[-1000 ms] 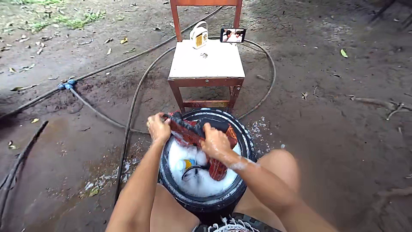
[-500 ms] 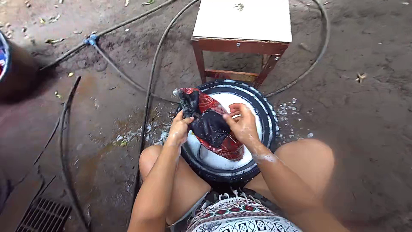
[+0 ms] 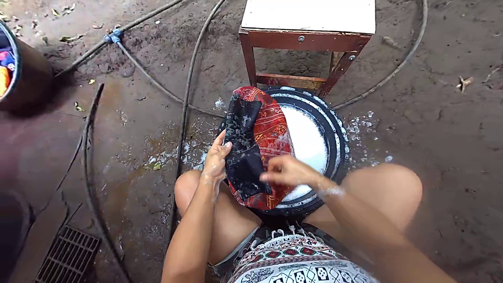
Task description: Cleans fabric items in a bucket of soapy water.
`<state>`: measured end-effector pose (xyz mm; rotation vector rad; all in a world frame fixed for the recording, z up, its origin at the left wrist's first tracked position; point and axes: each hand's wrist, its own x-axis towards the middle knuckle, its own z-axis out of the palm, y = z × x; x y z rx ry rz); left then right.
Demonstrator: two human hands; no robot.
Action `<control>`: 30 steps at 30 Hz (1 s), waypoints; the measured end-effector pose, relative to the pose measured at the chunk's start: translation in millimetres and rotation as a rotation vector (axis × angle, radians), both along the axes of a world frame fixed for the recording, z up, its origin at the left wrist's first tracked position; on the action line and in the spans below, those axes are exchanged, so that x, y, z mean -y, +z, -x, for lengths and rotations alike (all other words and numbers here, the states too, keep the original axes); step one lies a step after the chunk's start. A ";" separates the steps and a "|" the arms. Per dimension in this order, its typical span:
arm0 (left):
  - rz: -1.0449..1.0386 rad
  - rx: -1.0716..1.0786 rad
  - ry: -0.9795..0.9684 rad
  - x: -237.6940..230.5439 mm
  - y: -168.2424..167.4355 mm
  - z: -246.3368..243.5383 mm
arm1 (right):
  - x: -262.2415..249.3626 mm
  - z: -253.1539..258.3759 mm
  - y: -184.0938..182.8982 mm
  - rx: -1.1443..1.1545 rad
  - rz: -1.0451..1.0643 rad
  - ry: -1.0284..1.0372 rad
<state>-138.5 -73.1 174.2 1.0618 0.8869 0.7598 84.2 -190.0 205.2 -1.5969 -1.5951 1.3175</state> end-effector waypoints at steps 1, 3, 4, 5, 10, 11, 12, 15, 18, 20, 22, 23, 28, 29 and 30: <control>-0.014 0.054 -0.051 0.4 1.6 -1.4 | -12.4 -12.0 2.1 -0.005 -0.059 -0.173; -0.045 0.094 -0.157 4.2 8.1 -10.4 | -45.6 -36.8 13.5 0.026 -0.128 -0.542; -0.054 0.100 -0.198 6.0 10.6 -15.8 | -64.0 -48.6 17.5 0.058 -0.129 -0.664; -0.062 0.101 -0.236 7.1 11.1 -20.6 | -80.4 -58.0 19.4 0.104 -0.100 -0.727; -0.082 0.007 -0.326 11.0 12.6 -37.5 | -117.9 -76.6 15.4 0.241 0.128 -0.670; -0.114 -0.097 -0.275 13.1 19.4 -41.1 | -118.7 -78.5 17.1 0.243 0.125 -0.689; -0.187 -0.248 -0.210 16.2 28.4 -45.2 | -119.6 -80.6 20.3 0.242 0.111 -0.732; -0.601 -0.647 -0.001 37.9 54.8 -52.6 | -126.6 -89.0 32.5 0.171 0.077 -0.944; -0.955 -0.709 0.148 80.5 61.0 -63.3 | -137.1 -101.1 50.7 0.117 0.068 -1.102; -1.029 -0.800 0.173 95.1 42.7 -65.3 | -143.3 -110.4 62.6 0.073 0.057 -1.184; -0.938 -0.884 0.166 80.2 24.2 -53.1 | -147.5 -123.1 70.5 0.056 0.026 -1.236; -0.847 -0.905 0.131 65.5 20.0 -43.7 | -149.2 -130.4 74.1 0.081 0.020 -1.233; -0.572 -0.770 0.032 -4.6 18.5 -15.2 | -148.3 -145.8 74.7 0.181 -0.026 -1.115; -0.513 -0.745 0.030 -19.3 20.9 -13.6 | -148.4 -149.1 75.2 0.169 -0.026 -1.098; -0.471 -0.715 0.021 -33.7 22.9 -11.4 | -147.7 -152.7 75.4 0.155 -0.016 -1.086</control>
